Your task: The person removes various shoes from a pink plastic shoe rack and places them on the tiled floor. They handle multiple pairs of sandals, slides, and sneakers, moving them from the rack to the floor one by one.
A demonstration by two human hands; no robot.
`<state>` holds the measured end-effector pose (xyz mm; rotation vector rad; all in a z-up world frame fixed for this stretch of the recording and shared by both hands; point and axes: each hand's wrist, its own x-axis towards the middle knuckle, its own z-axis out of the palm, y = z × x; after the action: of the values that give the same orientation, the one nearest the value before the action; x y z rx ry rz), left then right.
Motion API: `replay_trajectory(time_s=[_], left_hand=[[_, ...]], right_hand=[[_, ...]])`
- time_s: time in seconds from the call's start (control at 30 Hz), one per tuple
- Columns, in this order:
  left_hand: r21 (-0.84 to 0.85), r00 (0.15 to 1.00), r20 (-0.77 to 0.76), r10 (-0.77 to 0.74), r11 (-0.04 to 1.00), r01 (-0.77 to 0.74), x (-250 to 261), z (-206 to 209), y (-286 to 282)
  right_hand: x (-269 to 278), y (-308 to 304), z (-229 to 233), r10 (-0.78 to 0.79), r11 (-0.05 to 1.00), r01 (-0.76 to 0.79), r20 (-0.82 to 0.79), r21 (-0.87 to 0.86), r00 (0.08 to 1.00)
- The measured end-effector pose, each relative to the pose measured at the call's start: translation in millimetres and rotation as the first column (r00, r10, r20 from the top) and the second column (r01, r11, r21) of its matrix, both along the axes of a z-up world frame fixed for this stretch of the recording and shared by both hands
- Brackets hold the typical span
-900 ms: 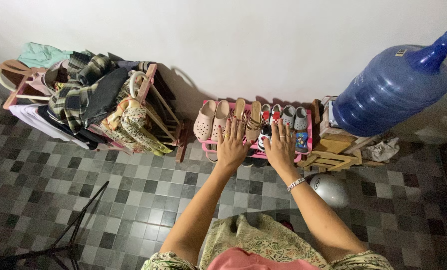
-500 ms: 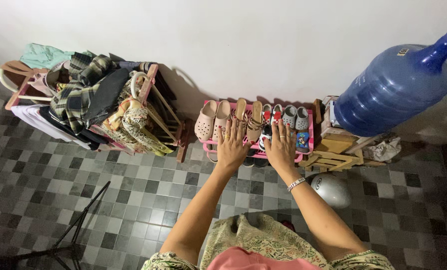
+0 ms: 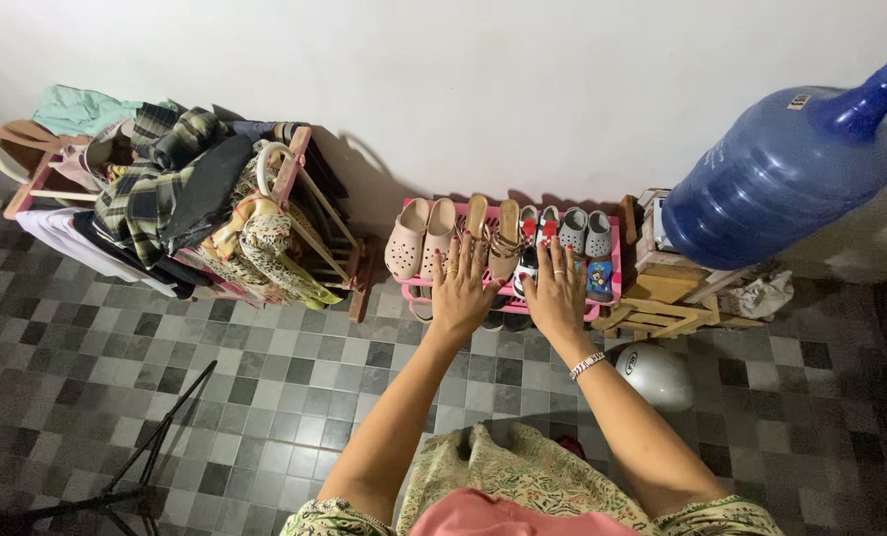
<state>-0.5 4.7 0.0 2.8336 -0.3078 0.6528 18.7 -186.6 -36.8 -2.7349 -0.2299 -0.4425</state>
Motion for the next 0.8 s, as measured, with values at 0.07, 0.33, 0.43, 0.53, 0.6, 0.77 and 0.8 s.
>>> replay_trajectory(time_s=[0.07,0.33,0.43,0.53,0.6,0.77,0.8], left_hand=[[-0.002,1.000,0.000,0.000,1.000,0.000,1.2,-0.3,0.7],[-0.003,0.999,-0.043,-0.006,1.000,0.006,4.7,0.1,4.5],[-0.015,0.999,-0.045,-0.006,1.000,0.005,5.2,-0.6,5.0],[-0.012,0.999,-0.034,-0.009,1.000,0.008,5.7,-1.6,6.1],[-0.004,0.999,-0.034,-0.012,1.000,0.012,6.1,-2.1,7.5],[0.013,1.000,-0.025,-0.007,1.000,0.007,8.5,-2.8,6.4],[0.015,1.000,-0.029,-0.004,1.000,0.005,8.3,-2.6,6.8]], right_hand=[[1.8,1.6,-0.2,0.014,1.000,-0.014,0.017,-0.005,1.000],[6.4,5.4,-1.3,0.002,1.000,-0.002,0.001,-0.013,1.000],[4.8,5.9,-1.2,-0.006,1.000,0.006,0.018,-0.020,1.000],[3.7,6.2,-1.1,-0.005,1.000,0.006,0.042,-0.023,0.999],[4.0,6.5,-0.8,-0.007,1.000,0.008,0.044,-0.021,0.999],[5.2,3.9,-2.1,-0.004,1.000,0.005,0.059,-0.008,0.998],[5.3,3.4,-2.4,-0.007,1.000,0.007,0.058,-0.009,0.998]])
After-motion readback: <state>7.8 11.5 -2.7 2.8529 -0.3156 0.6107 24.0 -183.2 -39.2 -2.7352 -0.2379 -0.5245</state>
